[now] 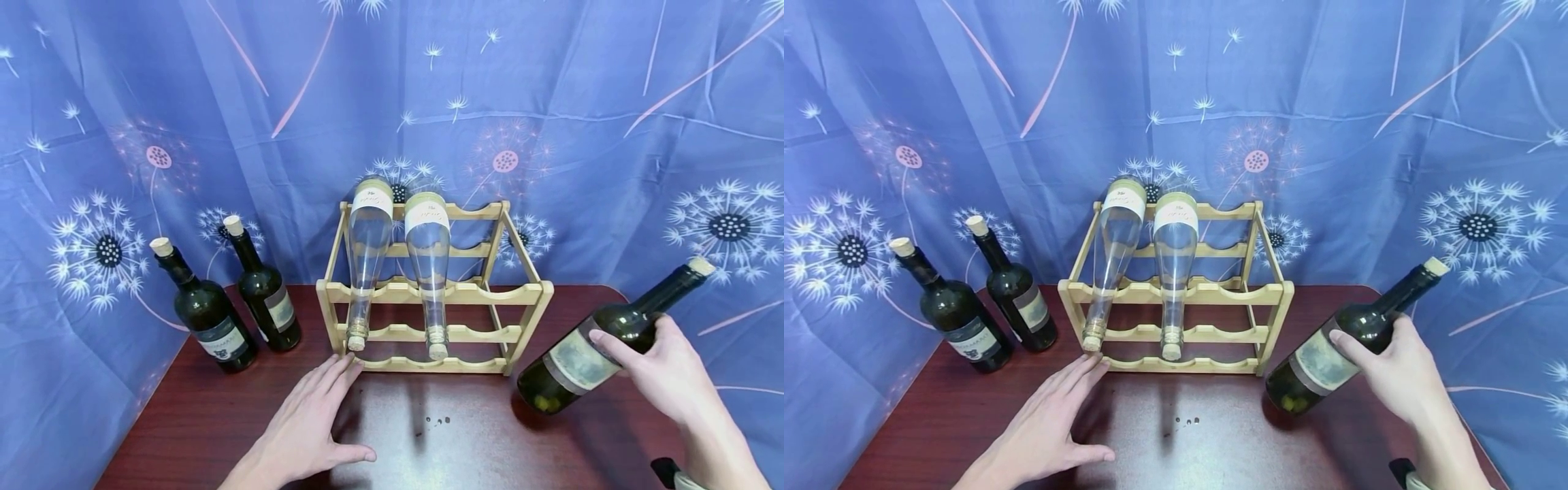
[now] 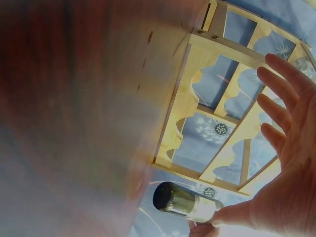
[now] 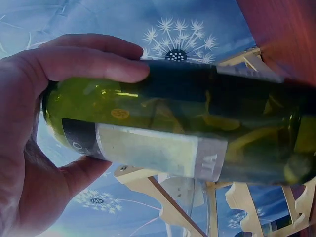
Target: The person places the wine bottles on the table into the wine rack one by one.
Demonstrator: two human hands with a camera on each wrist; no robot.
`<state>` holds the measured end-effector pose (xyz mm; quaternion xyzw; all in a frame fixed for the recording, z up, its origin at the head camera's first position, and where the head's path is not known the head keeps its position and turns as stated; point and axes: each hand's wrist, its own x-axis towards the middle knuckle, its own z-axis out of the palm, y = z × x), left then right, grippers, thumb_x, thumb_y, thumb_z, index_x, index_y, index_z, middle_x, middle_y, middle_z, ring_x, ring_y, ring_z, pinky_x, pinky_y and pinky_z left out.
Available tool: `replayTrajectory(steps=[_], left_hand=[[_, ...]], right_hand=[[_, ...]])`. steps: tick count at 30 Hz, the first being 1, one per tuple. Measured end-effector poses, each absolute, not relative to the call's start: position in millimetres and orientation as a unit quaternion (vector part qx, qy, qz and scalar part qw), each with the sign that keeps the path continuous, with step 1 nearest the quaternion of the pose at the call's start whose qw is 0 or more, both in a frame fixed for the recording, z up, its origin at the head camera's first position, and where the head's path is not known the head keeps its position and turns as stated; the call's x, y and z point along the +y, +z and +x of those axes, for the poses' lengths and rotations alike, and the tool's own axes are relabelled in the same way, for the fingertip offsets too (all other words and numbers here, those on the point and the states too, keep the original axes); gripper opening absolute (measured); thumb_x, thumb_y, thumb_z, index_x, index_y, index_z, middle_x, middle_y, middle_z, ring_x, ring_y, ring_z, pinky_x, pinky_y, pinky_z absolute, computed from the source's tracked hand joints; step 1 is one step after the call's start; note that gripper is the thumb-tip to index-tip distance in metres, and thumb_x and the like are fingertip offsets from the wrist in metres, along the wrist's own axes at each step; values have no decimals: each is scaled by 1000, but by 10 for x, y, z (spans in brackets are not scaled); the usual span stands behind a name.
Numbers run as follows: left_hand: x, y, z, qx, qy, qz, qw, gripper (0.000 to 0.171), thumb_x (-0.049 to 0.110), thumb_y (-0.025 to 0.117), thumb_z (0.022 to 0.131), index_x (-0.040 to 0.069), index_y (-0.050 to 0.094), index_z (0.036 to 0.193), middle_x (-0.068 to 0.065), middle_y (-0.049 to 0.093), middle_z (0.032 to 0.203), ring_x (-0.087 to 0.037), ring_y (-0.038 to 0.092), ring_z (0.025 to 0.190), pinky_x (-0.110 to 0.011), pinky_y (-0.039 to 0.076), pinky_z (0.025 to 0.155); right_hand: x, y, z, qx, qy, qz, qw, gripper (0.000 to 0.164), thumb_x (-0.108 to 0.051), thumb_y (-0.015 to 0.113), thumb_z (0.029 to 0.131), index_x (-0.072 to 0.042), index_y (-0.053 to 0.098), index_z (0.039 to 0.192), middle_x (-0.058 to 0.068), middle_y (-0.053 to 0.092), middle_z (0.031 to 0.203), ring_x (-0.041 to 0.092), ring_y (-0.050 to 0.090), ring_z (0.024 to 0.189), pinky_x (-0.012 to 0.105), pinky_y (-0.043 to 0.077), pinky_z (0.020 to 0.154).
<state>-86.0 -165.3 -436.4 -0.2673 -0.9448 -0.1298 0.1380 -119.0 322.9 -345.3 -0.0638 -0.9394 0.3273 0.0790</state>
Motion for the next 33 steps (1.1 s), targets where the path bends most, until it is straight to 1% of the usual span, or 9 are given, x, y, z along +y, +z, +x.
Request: replayTrajectory(steps=[3, 7, 11, 15, 16, 20, 24, 29, 33], left_hand=[[-1651, -4360, -857, -945, -131, -266, 137, 116, 87, 57, 59, 18, 35, 150, -4, 32, 153, -26, 25, 141, -51, 31, 106], [-1649, -4357, -855, -945, -133, -267, 138, 116, 88, 56, 59, 20, 33, 151, -3, 32, 153, -27, 25, 141, -51, 30, 106], [-1650, -4350, -856, -943, -136, -271, 138, 116, 86, 60, 59, 20, 31, 151, -5, 32, 152, -28, 26, 140, -52, 31, 105], [-1645, -4343, -855, -943, -136, -269, 140, 116, 84, 62, 59, 19, 33, 150, -4, 32, 153, -28, 27, 140, -52, 31, 105], [-1644, -4343, -855, -943, -136, -269, 141, 116, 84, 62, 59, 18, 34, 150, -4, 32, 153, -28, 27, 140, -52, 31, 105], [-1641, -4343, -856, -943, -134, -268, 143, 117, 87, 58, 59, 19, 32, 151, -3, 31, 153, -28, 28, 140, -52, 30, 105], [-1641, -4347, -856, -944, -134, -266, 141, 116, 87, 57, 60, 20, 32, 151, -3, 31, 153, -28, 27, 140, -51, 30, 106], [-1645, -4347, -859, -945, -137, -262, 138, 115, 86, 58, 60, 19, 34, 150, -3, 31, 153, -27, 27, 140, -50, 30, 106], [-1645, -4346, -864, -945, -144, -259, 137, 115, 85, 61, 60, 19, 35, 150, -3, 32, 153, -26, 26, 141, -49, 30, 107]], right_hand=[[3209, -3475, -1175, -924, 371, -54, 69, 62, -48, 64, 88, 0, 42, 119, 13, 64, 92, 16, 63, 71, 27, 47, 56], [3170, -3509, -1163, -893, 446, -30, 57, 49, -40, 65, 90, -7, 42, 119, 6, 66, 93, 13, 68, 75, 33, 56, 60], [3136, -3562, -1169, -875, 481, -15, 57, 42, -32, 65, 92, -8, 42, 118, 1, 65, 93, 10, 67, 79, 37, 57, 63], [3127, -3637, -1185, -861, 506, -14, 48, 41, -28, 63, 93, -6, 41, 120, -3, 65, 93, 9, 66, 80, 38, 57, 64], [3125, -3657, -1184, -855, 517, -12, 45, 38, -27, 63, 94, -7, 42, 119, -3, 65, 93, 9, 66, 80, 38, 57, 64], [3108, -3721, -1181, -813, 582, 6, 28, 32, -18, 61, 95, -9, 43, 119, -2, 66, 94, 13, 68, 81, 41, 56, 64], [3081, -3752, -1177, -770, 637, 28, 17, 28, -12, 60, 95, -7, 47, 119, 2, 68, 95, 21, 69, 80, 44, 56, 64], [3048, -3769, -1174, -748, 662, 39, 15, 25, -10, 58, 96, -2, 50, 117, 6, 69, 95, 23, 70, 80, 46, 55, 65], [3011, -3802, -1160, -752, 659, 20, 15, 27, -13, 59, 96, -1, 48, 116, 5, 69, 94, 22, 70, 81, 45, 56, 66]])
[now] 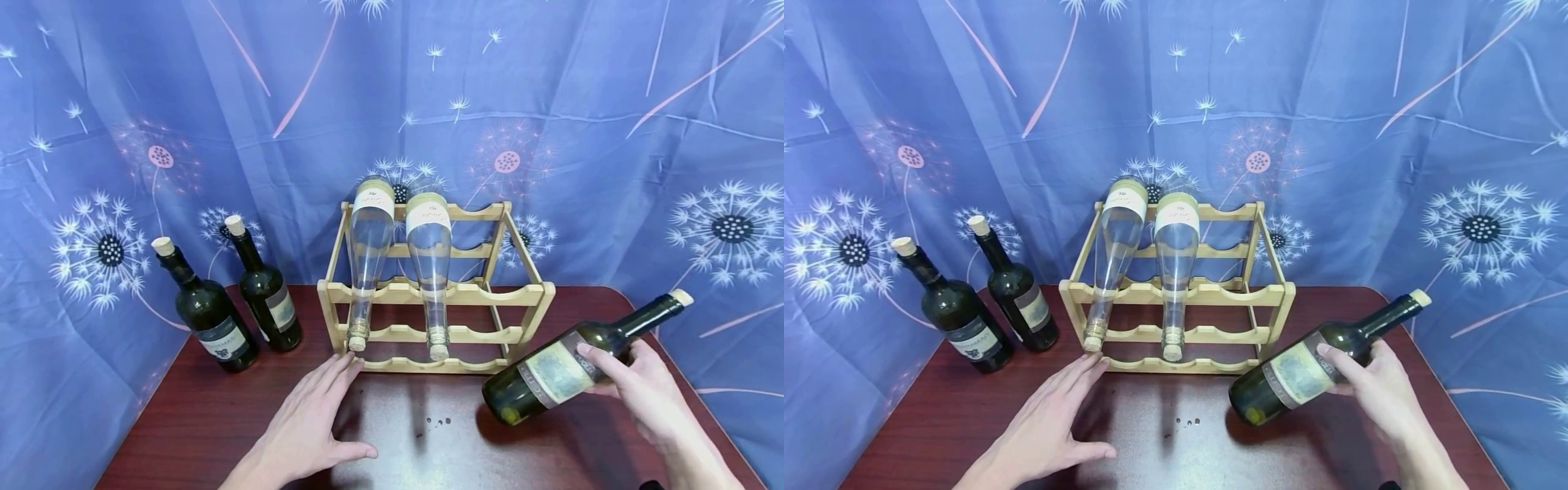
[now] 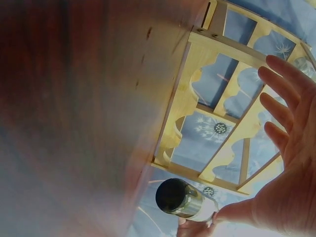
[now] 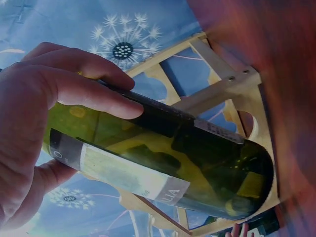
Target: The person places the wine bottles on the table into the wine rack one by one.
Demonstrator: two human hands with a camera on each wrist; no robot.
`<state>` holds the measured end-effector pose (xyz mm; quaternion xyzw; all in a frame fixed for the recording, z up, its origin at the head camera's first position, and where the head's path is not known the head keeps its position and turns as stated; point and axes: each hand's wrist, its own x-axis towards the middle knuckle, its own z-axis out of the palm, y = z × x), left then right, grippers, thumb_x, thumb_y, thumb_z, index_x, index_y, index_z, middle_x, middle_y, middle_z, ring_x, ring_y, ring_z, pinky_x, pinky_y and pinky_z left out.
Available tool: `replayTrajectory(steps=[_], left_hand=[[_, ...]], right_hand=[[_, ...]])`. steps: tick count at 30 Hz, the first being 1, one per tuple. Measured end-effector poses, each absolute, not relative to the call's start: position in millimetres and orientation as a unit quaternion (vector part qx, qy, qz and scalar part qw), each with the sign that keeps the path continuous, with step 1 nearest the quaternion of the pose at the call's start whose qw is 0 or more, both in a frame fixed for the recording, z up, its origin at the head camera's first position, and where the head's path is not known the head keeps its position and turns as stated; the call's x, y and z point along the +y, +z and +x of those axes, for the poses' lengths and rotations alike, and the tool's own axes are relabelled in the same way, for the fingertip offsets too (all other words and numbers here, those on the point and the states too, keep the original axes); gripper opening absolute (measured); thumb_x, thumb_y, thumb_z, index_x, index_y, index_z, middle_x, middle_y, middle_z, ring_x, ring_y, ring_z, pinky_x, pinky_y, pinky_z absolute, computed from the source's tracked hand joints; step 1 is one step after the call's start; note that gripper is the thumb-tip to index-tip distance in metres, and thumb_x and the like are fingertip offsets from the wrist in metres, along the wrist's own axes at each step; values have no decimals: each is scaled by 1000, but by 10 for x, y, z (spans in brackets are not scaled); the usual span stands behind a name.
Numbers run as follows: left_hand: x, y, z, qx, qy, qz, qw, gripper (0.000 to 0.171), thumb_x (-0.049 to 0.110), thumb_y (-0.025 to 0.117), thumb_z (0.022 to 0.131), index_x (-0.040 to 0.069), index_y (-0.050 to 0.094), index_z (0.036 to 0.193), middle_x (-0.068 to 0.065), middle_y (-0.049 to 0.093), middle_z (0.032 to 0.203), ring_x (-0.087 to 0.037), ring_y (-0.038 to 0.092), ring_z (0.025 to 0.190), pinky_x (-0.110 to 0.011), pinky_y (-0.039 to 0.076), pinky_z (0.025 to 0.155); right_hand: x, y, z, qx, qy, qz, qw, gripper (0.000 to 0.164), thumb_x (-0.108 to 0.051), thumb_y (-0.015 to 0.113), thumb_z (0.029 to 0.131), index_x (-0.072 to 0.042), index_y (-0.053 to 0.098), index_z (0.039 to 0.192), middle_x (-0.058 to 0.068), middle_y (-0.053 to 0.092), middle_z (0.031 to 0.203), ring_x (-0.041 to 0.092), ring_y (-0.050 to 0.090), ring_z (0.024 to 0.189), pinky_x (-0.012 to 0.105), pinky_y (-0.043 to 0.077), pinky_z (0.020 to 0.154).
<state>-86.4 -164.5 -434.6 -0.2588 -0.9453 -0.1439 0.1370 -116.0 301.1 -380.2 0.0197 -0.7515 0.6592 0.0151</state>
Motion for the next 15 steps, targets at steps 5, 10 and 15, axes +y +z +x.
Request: replayTrajectory(steps=[5, 10, 15], left_hand=[[-1642, -4346, -866, -945, -143, -262, 137, 114, 85, 59, 61, 19, 34, 150, -4, 32, 153, -26, 27, 140, -49, 31, 106], [-1637, -4346, -871, -945, -141, -263, 137, 113, 85, 58, 62, 19, 33, 150, -2, 30, 154, -27, 28, 140, -49, 31, 106], [-1630, -4346, -874, -944, -141, -263, 143, 113, 86, 56, 63, 19, 32, 151, 0, 28, 155, -27, 29, 139, -49, 32, 105]], right_hand=[[2952, -3857, -1130, -746, 666, 9, 15, 29, -15, 59, 96, -1, 46, 117, 3, 69, 95, 22, 69, 80, 44, 56, 67], [2876, -3903, -1096, -730, 683, 6, 16, 28, -14, 59, 96, -2, 46, 117, 3, 68, 96, 20, 69, 81, 44, 56, 68], [2808, -3941, -1059, -702, 712, 6, 12, 26, -12, 58, 96, -2, 45, 117, 4, 67, 98, 21, 69, 82, 45, 56, 69]])
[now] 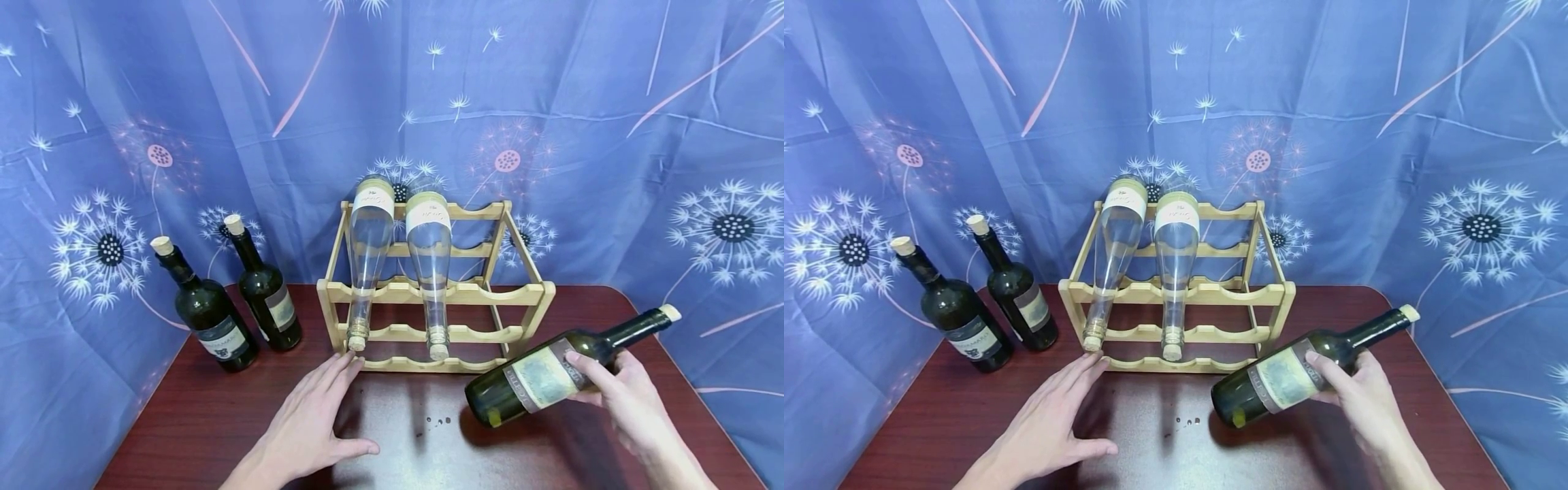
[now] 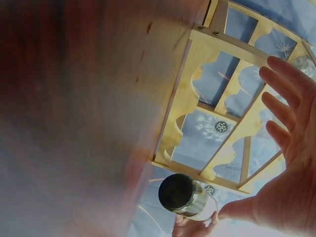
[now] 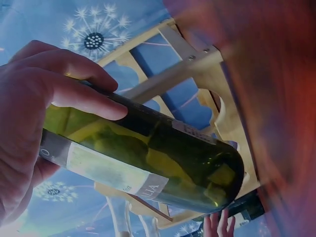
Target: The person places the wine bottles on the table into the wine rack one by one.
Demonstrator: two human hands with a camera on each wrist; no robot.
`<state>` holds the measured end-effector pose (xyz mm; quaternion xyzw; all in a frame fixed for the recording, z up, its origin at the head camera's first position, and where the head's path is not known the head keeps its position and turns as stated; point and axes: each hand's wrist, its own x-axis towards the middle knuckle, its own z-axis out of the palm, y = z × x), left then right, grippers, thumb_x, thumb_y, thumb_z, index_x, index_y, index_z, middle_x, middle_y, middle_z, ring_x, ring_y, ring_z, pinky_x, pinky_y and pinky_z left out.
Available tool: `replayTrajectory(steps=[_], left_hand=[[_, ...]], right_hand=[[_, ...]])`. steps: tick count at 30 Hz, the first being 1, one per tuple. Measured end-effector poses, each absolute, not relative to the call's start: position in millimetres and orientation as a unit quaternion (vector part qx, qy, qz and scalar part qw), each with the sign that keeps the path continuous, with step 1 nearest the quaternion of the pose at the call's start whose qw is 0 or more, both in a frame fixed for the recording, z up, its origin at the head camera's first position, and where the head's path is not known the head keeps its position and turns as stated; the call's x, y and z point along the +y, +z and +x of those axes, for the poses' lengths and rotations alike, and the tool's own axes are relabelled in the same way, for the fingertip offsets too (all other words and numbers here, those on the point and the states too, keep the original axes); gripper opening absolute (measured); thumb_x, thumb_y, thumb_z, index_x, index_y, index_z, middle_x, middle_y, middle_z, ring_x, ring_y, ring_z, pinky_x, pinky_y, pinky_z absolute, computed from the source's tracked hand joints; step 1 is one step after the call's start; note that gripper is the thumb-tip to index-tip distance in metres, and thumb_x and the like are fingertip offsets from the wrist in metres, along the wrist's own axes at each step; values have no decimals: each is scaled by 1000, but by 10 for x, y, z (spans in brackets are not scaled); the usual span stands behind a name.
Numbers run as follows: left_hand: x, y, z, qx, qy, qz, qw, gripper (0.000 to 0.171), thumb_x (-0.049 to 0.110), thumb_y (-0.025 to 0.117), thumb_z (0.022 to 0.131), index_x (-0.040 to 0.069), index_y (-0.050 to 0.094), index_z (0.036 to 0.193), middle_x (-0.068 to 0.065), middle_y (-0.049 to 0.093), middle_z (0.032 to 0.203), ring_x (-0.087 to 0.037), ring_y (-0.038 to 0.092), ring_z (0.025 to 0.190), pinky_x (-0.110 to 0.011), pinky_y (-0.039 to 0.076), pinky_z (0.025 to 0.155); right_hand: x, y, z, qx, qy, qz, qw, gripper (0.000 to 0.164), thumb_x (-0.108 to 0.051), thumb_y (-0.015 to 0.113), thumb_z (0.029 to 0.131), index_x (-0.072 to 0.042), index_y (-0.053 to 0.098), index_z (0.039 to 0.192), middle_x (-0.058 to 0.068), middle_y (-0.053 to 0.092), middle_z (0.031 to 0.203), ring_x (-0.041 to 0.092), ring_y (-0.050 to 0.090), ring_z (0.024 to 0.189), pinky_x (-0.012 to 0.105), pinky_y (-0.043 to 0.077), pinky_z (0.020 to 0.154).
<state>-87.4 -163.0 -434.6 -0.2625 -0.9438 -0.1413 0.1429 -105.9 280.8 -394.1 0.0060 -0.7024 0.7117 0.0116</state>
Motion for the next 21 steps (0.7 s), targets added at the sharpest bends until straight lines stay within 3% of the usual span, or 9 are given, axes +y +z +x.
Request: replayTrajectory(steps=[8, 21], left_hand=[[-1590, -4330, -890, -938, -148, -272, 156, 114, 86, 55, 63, 21, 27, 152, 4, 26, 155, -24, 32, 138, -48, 33, 105], [-1505, -4304, -899, -937, -164, -273, 144, 113, 83, 61, 62, 23, 28, 152, 6, 22, 156, -19, 30, 138, -46, 32, 106]], right_hand=[[2666, -4012, -1002, -684, 729, -1, 12, 28, -11, 58, 96, -2, 46, 120, 4, 65, 105, 16, 67, 90, 46, 55, 71], [2391, -4125, -908, -676, 736, -48, 7, 32, -13, 62, 94, 0, 47, 120, 5, 65, 99, 16, 66, 84, 44, 56, 70]])
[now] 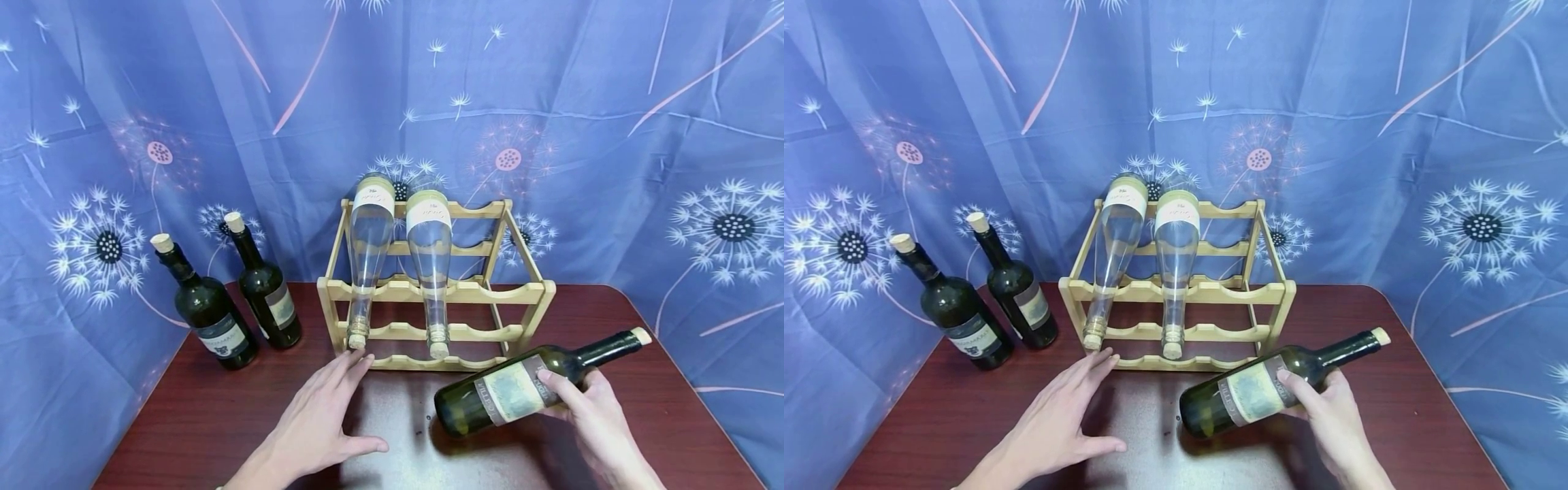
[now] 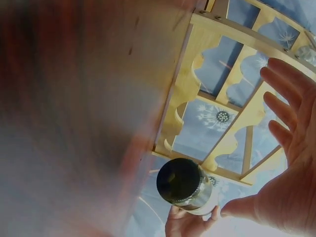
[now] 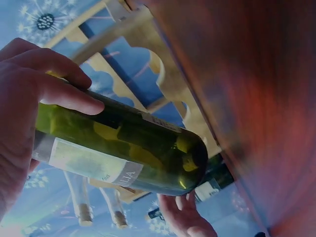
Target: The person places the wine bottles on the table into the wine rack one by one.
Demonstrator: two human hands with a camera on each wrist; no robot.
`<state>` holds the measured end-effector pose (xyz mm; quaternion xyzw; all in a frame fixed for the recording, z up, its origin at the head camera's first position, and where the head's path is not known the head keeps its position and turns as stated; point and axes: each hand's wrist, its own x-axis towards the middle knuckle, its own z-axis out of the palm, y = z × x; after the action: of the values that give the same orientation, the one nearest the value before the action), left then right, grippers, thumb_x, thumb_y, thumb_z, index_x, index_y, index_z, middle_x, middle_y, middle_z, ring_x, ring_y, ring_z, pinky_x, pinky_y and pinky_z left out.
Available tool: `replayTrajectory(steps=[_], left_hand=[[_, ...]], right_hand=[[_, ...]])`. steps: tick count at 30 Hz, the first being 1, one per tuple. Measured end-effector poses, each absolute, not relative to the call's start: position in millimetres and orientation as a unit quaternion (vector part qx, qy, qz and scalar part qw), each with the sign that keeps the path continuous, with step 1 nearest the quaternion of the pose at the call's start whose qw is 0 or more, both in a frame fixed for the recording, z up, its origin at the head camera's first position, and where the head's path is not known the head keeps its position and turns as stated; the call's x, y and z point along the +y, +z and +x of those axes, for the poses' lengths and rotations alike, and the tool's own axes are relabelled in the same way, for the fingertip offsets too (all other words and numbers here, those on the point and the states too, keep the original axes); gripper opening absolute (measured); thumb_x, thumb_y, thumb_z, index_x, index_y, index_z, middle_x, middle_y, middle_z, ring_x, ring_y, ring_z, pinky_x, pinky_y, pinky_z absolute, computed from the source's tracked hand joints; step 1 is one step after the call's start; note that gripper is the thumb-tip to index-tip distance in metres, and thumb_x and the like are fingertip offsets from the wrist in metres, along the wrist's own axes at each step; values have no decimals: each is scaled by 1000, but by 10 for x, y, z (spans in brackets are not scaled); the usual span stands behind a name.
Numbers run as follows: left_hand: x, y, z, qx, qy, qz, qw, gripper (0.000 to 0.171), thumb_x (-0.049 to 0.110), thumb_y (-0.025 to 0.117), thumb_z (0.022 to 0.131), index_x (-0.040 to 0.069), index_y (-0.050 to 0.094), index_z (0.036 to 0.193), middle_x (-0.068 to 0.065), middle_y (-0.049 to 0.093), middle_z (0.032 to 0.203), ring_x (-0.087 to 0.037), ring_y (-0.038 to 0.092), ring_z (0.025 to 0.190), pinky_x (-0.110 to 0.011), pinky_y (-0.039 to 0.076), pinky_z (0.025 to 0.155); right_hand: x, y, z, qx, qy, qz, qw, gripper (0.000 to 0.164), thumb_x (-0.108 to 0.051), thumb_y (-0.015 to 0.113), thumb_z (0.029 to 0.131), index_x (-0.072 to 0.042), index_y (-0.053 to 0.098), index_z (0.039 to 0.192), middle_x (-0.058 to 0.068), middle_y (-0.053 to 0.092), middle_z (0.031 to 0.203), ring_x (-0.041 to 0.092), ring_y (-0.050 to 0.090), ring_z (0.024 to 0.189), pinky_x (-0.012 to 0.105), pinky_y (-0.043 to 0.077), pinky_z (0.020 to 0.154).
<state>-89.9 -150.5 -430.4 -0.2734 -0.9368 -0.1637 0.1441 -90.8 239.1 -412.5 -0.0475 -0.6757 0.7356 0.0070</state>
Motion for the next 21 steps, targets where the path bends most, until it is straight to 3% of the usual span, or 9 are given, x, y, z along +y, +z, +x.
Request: replayTrajectory(steps=[9, 21], left_hand=[[-1419, -4288, -887, -935, -164, -280, 145, 113, 84, 60, 62, 26, 25, 153, 5, 23, 156, -19, 28, 139, -45, 33, 106], [-1301, -4240, -869, -933, -173, -281, 141, 113, 84, 61, 61, 31, 20, 153, 8, 25, 155, -20, 34, 136, -44, 37, 103]], right_hand=[[2197, -4217, -836, -650, 759, -38, 4, 26, -9, 60, 94, -1, 52, 118, 4, 66, 98, 16, 66, 84, 43, 56, 68], [1956, -4268, -789, -629, 777, -36, 0, 35, -8, 59, 94, 2, 46, 125, 7, 66, 100, 16, 65, 86, 45, 56, 71]])
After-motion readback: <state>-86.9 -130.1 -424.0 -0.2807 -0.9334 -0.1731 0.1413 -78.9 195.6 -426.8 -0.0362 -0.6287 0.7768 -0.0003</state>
